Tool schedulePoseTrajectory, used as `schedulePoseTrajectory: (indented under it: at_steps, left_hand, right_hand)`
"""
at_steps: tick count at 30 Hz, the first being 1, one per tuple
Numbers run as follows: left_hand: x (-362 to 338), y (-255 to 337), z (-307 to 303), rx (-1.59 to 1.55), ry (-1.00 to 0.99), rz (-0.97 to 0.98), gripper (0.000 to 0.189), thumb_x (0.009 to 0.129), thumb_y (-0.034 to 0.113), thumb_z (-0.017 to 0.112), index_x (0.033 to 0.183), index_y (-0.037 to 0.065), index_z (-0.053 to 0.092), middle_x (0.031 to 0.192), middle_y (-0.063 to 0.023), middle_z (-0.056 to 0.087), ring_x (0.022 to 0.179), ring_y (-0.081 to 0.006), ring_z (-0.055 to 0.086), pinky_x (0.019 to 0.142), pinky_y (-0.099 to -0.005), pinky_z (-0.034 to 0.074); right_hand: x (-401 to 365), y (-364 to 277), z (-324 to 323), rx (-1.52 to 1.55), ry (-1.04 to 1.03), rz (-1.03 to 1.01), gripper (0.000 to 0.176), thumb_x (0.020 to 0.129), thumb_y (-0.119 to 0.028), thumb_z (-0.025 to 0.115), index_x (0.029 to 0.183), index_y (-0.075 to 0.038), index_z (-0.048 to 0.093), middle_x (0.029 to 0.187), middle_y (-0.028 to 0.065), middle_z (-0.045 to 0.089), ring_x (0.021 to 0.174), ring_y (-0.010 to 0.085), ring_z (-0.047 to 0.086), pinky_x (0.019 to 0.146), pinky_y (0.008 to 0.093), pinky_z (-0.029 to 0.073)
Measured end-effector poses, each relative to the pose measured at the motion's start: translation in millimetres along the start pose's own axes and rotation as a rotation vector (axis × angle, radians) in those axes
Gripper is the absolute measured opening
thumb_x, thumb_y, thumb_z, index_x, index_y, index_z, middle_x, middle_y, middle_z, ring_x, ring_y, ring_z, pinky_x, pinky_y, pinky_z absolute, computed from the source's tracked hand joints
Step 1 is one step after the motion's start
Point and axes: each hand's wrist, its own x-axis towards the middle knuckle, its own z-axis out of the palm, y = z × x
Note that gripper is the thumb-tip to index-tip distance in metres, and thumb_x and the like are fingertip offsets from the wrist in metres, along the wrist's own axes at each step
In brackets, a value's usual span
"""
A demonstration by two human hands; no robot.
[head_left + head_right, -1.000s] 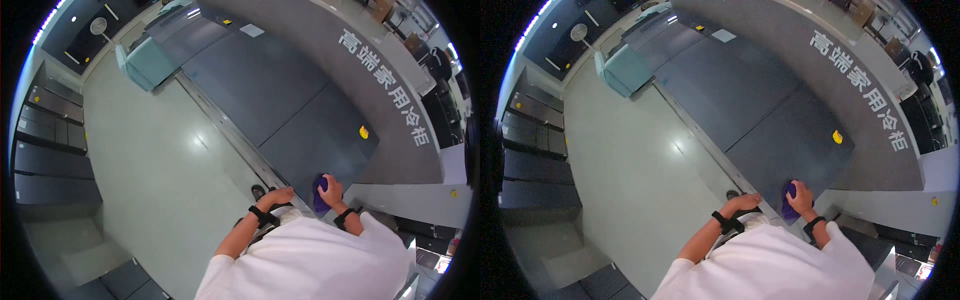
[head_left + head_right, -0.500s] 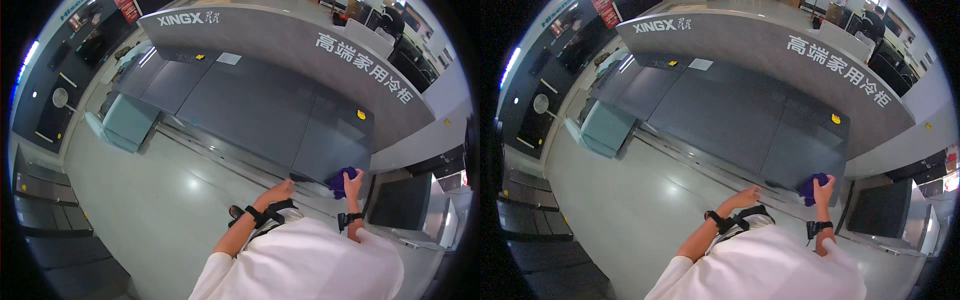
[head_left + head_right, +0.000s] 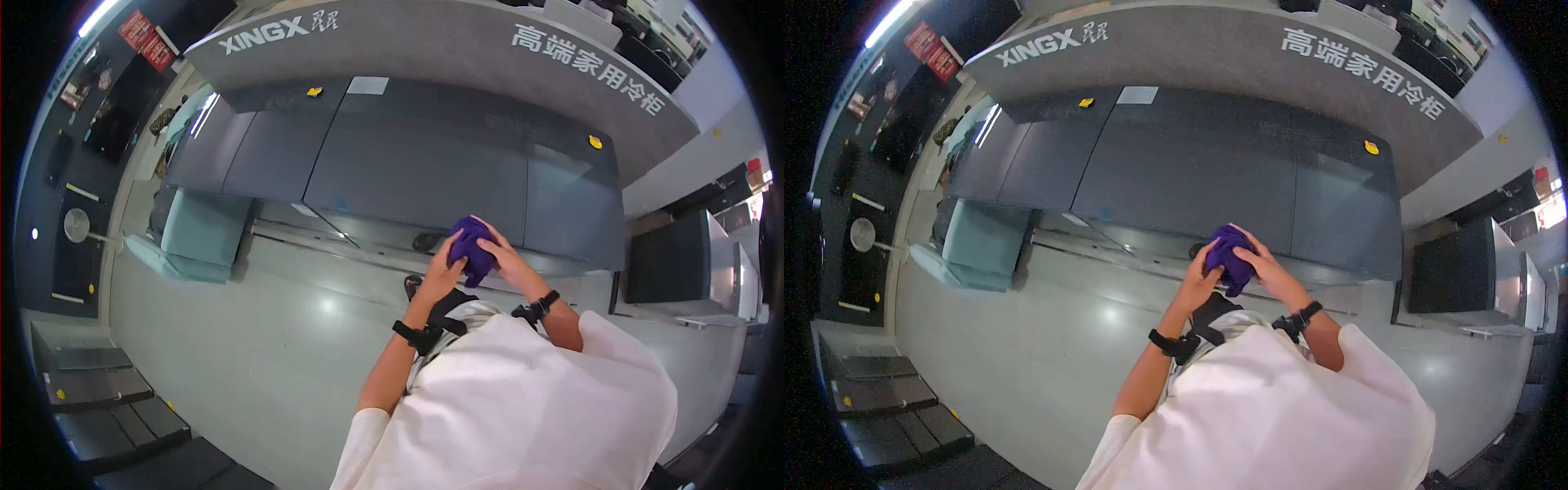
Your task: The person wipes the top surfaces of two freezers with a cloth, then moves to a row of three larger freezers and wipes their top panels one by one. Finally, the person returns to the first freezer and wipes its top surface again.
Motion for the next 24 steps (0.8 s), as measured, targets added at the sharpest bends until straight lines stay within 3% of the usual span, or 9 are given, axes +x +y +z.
schedulePoseTrajectory:
  at_steps: [1, 5, 8, 9, 12, 15, 18, 21, 24]
  left_hand:
    - [1, 7, -7, -0.043, 0.037, -0.048, 0.053, 0.092, -0.003, 0.052, 0.143, 0.005, 0.04, 0.118, -0.0136, 0.057, 0.103, -0.0225, 0.06, 0.089, -0.0318, 0.05]
    - [24, -2, -61, 0.503, 0.254, 0.366, 0.051, 0.088, 0.002, 0.058, 0.138, 0.004, 0.047, 0.121, -0.0248, 0.054, 0.109, -0.0406, 0.056, 0.096, -0.0457, 0.044]
    - [32, 27, -100, 1.166, 0.392, 0.182, 0.047, 0.085, 0.008, 0.063, 0.13, 0.006, 0.054, 0.125, -0.0222, 0.048, 0.114, -0.0415, 0.048, 0.095, -0.0493, 0.042]
    - [36, 31, -114, 1.215, 0.371, 0.224, 0.044, 0.082, 0.015, 0.067, 0.125, 0.008, 0.057, 0.127, -0.0202, 0.043, 0.115, -0.0409, 0.043, 0.093, -0.05, 0.04]
    - [55, 36, -134, 1.249, 0.289, 0.188, 0.04, 0.082, 0.018, 0.068, 0.12, 0.009, 0.06, 0.127, -0.0199, 0.042, 0.115, -0.0414, 0.042, 0.093, -0.0512, 0.038]
    - [78, 38, -130, 1.194, 0.253, 0.268, 0.036, 0.082, 0.023, 0.068, 0.114, 0.008, 0.064, 0.125, -0.019, 0.042, 0.113, -0.0394, 0.041, 0.093, -0.0498, 0.037]
    - [97, 49, -110, 1.165, 0.16, 0.284, 0.033, 0.084, 0.027, 0.065, 0.112, 0.01, 0.066, 0.119, -0.0177, 0.043, 0.108, -0.0371, 0.041, 0.09, -0.0489, 0.036]
    - [116, 54, -103, 1.095, -0.035, 0.294, 0.031, 0.083, 0.03, 0.065, 0.107, 0.011, 0.068, 0.116, -0.0158, 0.044, 0.108, -0.0351, 0.041, 0.089, -0.048, 0.036]
    - [136, 62, -125, 1.157, -0.183, 0.321, 0.035, 0.082, 0.024, 0.066, 0.115, 0.012, 0.065, 0.117, -0.0153, 0.045, 0.112, -0.0353, 0.041, 0.092, -0.0503, 0.035]
  right_hand:
    - [16, -1, 9, 0.046, -0.029, 0.034, 0.06, 0.095, -0.023, 0.064, 0.148, -0.019, 0.039, 0.14, 0.0073, 0.048, 0.125, 0.0196, 0.05, 0.106, 0.0352, 0.042]
    - [87, 17, 44, 0.138, -0.138, 0.119, 0.062, 0.095, -0.024, 0.064, 0.15, -0.025, 0.035, 0.14, 0.0071, 0.047, 0.128, 0.0189, 0.046, 0.106, 0.0363, 0.042]
    - [120, 7, 77, 0.053, -0.128, 0.051, 0.064, 0.095, -0.023, 0.064, 0.151, -0.028, 0.033, 0.137, 0.0057, 0.048, 0.128, 0.0184, 0.045, 0.105, 0.0369, 0.043]
    - [128, 4, 84, 0.047, -0.122, 0.028, 0.059, 0.097, -0.023, 0.061, 0.15, -0.026, 0.035, 0.132, 0.0052, 0.05, 0.121, 0.0183, 0.05, 0.103, 0.0365, 0.045]
    - [163, 4, 80, 0.346, -0.13, 0.073, 0.055, 0.098, -0.022, 0.056, 0.149, -0.025, 0.036, 0.13, 0.0061, 0.052, 0.118, 0.0185, 0.054, 0.1, 0.036, 0.047]
    - [169, -7, 66, 0.469, -0.063, 0.1, 0.048, 0.101, -0.02, 0.045, 0.149, -0.016, 0.036, 0.132, 0.0089, 0.052, 0.117, 0.0195, 0.056, 0.101, 0.0341, 0.047]
    - [172, -11, 40, 0.37, 0.062, -0.007, 0.05, 0.1, -0.015, 0.046, 0.149, -0.016, 0.036, 0.131, 0.0098, 0.053, 0.117, 0.0201, 0.057, 0.099, 0.0337, 0.05]
    - [165, -14, 24, 0.143, 0.273, -0.089, 0.052, 0.094, -0.013, 0.059, 0.143, -0.015, 0.042, 0.127, 0.0118, 0.055, 0.108, 0.0195, 0.06, 0.093, 0.034, 0.052]
    - [160, -18, 11, -0.234, 0.442, -0.18, 0.054, 0.086, -0.02, 0.072, 0.133, -0.008, 0.05, 0.115, 0.0129, 0.062, 0.098, 0.02, 0.064, 0.086, 0.0341, 0.053]
